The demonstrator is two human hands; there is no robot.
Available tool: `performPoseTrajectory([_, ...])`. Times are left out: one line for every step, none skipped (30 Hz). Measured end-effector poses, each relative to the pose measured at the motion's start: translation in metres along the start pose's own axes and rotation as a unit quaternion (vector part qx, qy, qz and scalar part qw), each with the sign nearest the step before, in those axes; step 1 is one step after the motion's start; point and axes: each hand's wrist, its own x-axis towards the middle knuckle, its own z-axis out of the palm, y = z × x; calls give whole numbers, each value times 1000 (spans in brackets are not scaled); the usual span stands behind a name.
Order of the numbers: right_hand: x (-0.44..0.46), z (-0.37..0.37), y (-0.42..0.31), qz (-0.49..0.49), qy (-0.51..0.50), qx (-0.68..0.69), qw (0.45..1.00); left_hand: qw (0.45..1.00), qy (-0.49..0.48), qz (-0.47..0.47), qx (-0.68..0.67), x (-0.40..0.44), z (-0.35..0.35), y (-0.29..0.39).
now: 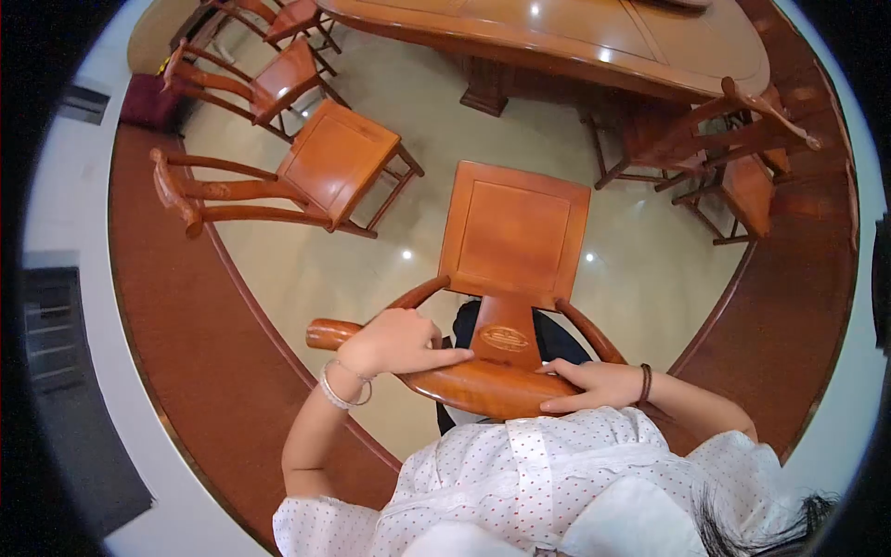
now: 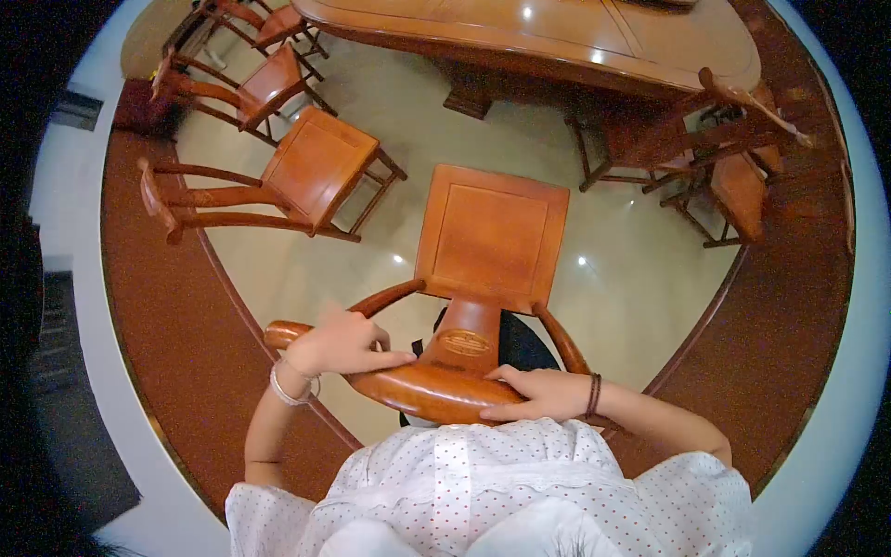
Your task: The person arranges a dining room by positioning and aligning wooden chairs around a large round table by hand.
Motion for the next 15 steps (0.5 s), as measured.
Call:
performPoseTrajectory([-3,1,1,-7,30,-18,999,999,-30,16,-11,5,0,1])
performPoseTrajectory([-5,5,-1,-14,60,-35,997,997,-61,33,-21,8,2,1])
performPoseTrajectory([-11,10,-16,-7,97,-44,994,998,-48,47,-11,5,-1,2])
performPoseTrajectory([-11,12,-20,-2,99,-37,994,997,-55,53,-12,5,0,2])
performPoseTrajectory([-12,15,-23,39,118,-77,989,998,-32,58,6,5,2,2])
performPoseTrajectory([-12,17,-27,80,136,-119,980,998,-6,63,25,4,5,2])
performPoseTrajectory([-12,20,-31,80,178,-112,974,995,53,74,32,3,14,4])
performPoseTrajectory([-12,22,-34,83,178,-112,974,995,52,76,30,2,15,7])
performPoseTrajectory([-11,24,-37,114,186,-118,969,993,59,93,35,1,15,11])
performPoseTrajectory([-11,22,-40,144,195,-125,962,991,67,110,41,0,10,11])
performPoseTrajectory([-11,21,-42,158,189,-145,958,989,60,135,24,0,6,9])
performPoseTrajectory([-10,20,-43,159,191,-142,958,988,57,138,26,1,3,7])
performPoseTrajectory([-11,20,-44,170,215,-161,948,985,57,161,29,1,1,5])
performPoseTrajectory([-12,19,-45,183,238,-181,936,981,58,184,32,3,-2,4])
performPoseTrajectory([-13,15,-47,177,274,-203,923,980,60,189,34,4,-10,4])
